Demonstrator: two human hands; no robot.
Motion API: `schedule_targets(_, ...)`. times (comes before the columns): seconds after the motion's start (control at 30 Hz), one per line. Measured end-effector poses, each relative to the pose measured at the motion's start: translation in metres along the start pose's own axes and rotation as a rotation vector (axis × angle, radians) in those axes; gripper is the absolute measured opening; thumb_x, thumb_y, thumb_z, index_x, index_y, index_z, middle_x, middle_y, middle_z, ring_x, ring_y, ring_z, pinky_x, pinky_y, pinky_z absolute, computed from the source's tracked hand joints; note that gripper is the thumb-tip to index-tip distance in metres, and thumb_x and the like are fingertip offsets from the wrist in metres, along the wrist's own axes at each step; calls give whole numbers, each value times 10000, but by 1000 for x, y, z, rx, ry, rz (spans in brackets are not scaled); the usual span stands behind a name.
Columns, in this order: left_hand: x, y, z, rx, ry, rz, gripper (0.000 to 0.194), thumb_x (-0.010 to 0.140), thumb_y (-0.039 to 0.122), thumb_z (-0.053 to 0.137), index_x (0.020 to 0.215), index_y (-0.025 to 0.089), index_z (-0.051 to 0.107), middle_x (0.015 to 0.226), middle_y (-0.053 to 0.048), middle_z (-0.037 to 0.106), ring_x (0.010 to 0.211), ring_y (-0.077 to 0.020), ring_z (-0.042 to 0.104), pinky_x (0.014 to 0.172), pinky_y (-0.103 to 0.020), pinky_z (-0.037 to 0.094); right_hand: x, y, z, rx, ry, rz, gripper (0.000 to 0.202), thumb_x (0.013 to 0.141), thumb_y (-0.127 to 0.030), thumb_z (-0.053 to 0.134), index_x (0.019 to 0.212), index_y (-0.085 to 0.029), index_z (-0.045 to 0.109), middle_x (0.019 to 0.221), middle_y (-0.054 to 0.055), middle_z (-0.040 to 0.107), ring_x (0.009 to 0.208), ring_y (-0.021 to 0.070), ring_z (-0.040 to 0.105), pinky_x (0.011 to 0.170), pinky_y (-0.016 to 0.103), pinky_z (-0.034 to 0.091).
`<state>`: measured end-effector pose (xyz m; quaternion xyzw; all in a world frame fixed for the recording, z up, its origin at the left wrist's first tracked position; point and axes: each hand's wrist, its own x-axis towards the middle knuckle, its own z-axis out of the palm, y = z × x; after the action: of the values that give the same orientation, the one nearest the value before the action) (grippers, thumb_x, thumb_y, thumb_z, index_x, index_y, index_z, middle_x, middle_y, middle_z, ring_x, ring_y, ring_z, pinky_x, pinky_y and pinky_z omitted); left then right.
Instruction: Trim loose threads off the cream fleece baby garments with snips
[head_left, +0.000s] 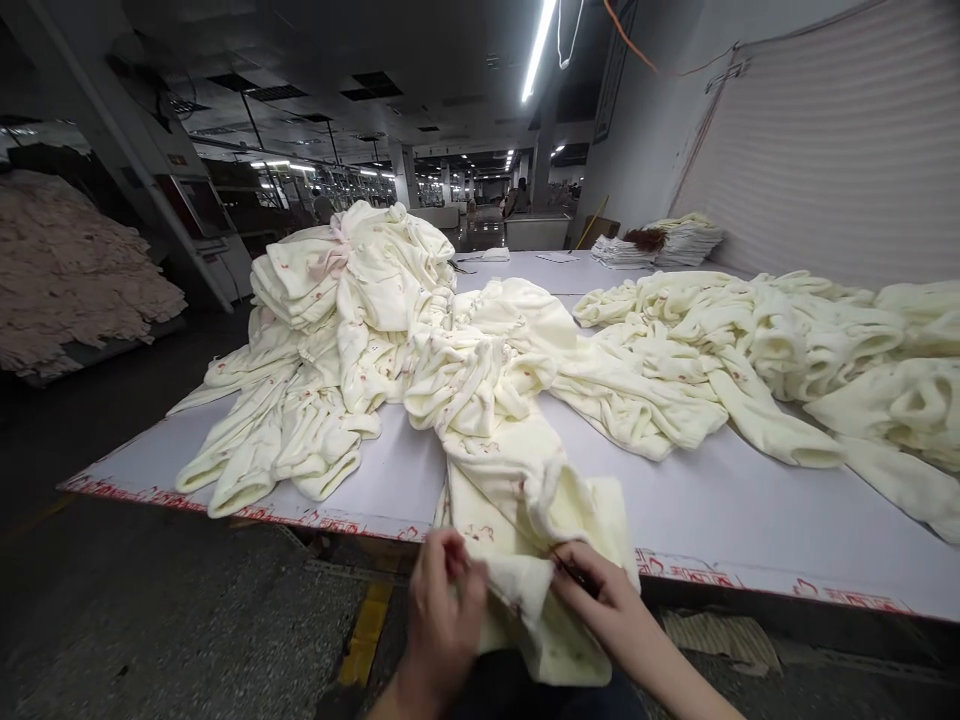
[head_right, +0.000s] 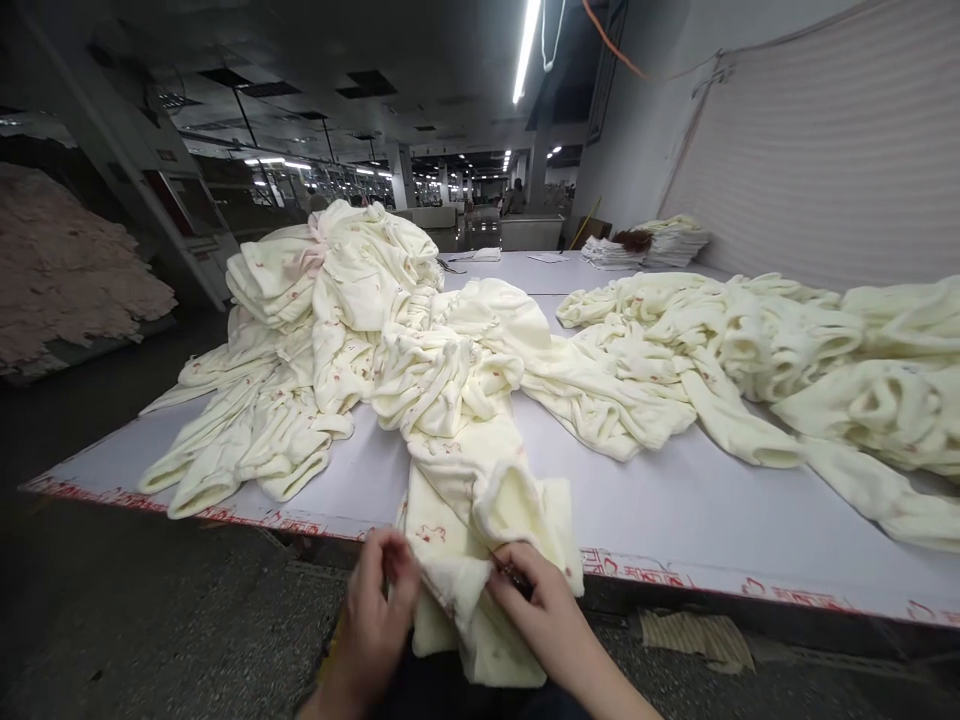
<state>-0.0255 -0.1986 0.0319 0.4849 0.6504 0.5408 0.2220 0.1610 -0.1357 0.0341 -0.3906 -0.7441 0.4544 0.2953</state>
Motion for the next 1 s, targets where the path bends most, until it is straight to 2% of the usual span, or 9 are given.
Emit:
schedule_targets(0.1, -31, -6, 14, 152, -150, 121, 433, 682, 325, 703, 1037, 197, 491, 839, -44, 610, 736, -209, 584, 662, -324, 486, 0, -3, -9, 50, 15, 38, 129, 854, -300, 453, 769, -210, 488, 700, -15, 509, 669, 151, 493, 595, 240, 412)
schedule_targets(0.17, -35, -3, 25, 156, -108, 183, 276, 779, 239, 595, 1016, 202, 459, 837, -42, 610, 753, -193, 607, 681, -312, 498, -4, -1, -12, -66, 76, 25, 51, 796, -211, 464, 831, -217, 501, 735, -12, 544, 675, 155, 506, 604, 248, 405)
schedule_targets(0.2, -34, -1, 29, 150, -55, 232, 186, 820, 193, 523, 990, 207, 449, 811, -30, 599, 740, -176, 609, 684, -298, 500, -6, -1, -15, -156, 115, 20, 119, 751, -171, 470, 852, -222, 510, 759, -8, 565, 687, 161, 516, 613, 257, 401)
schedule_targets(0.3, -25, 8, 31, 162, -15, 382, 147, 837, 138, 450, 966, 208, 439, 783, -13, 559, 718, -152, 594, 685, -275, 498, -11, -1, -26, -316, 166, 43, 192, 679, -132, 473, 839, -227, 521, 788, -6, 587, 712, 172, 528, 629, 268, 394)
schedule_targets(0.47, -22, 9, 36, 339, -194, 441, 297, 719, 183, 585, 989, 188, 462, 931, -80, 553, 865, -240, 572, 734, -369, 504, -11, -6, -35, -108, 144, 82, 47, 785, -219, 441, 783, -218, 488, 662, -34, 490, 611, 137, 473, 502, 216, 352)
schedule_targets(0.63, -20, 4, 41, 254, -102, 524, 232, 751, 28, 408, 911, 197, 423, 820, -36, 512, 768, -177, 547, 687, -307, 497, -14, -6, -39, -343, 201, 40, 145, 739, -146, 451, 843, -225, 513, 755, -10, 564, 663, 160, 527, 569, 245, 405)
schedule_targets(0.7, -17, 6, 37, 233, -87, 615, 238, 766, 32, 421, 950, 183, 423, 872, -54, 515, 820, -176, 546, 720, -302, 498, -18, -12, -43, -453, 163, 2, 208, 716, -115, 465, 868, -237, 538, 871, 7, 590, 749, 177, 566, 641, 266, 438)
schedule_targets(0.8, -14, 8, 32, 223, -91, 664, 226, 789, 19, 425, 948, 177, 437, 904, -62, 521, 852, -164, 547, 743, -282, 495, -23, -27, -45, -466, 43, -47, 193, 809, -209, 505, 980, -268, 570, 1006, 25, 585, 815, 177, 600, 661, 259, 467)
schedule_targets(1.0, -14, 7, 28, 171, -48, 684, 269, 787, 21, 459, 1008, 170, 492, 994, -82, 546, 961, -179, 547, 824, -293, 477, -26, -28, -32, -565, 133, -149, 210, 885, -302, 479, 1064, -267, 582, 920, 37, 630, 811, 189, 628, 667, 267, 475)
